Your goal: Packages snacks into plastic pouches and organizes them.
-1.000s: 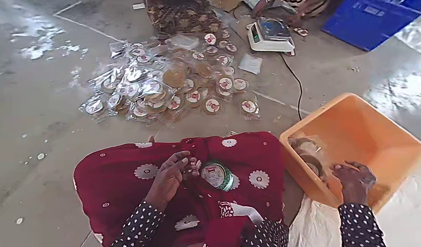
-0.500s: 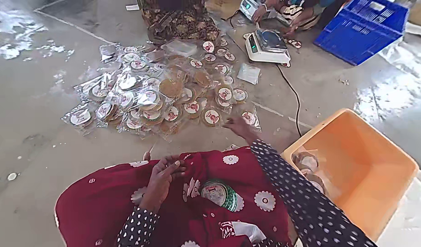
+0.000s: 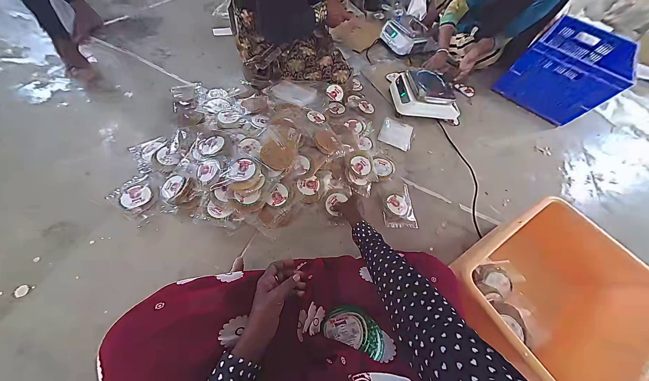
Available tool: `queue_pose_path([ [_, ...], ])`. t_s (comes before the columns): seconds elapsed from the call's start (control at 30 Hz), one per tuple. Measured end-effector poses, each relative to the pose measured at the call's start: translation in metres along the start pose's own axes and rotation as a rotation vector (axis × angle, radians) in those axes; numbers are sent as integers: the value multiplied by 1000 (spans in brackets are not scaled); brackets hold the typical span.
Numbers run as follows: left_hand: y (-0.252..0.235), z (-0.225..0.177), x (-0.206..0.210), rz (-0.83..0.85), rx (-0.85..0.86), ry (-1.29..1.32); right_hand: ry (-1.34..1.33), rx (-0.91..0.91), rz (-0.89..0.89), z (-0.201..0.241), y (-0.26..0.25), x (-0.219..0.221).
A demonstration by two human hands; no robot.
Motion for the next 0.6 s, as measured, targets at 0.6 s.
queue_pose_path([
  [0.6, 50, 4, 5, 526, -171, 395, -697, -1080, 592, -13, 233, -69],
])
Point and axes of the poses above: each hand's wrist, its own y-axis away from the middle knuckle, its own x-axis out of the palm, z = x × y, the point moved 2 cm from there along -y, towards the middle knuckle, and after that the axes turned 4 degrees about -x, right-handed, at the moved point
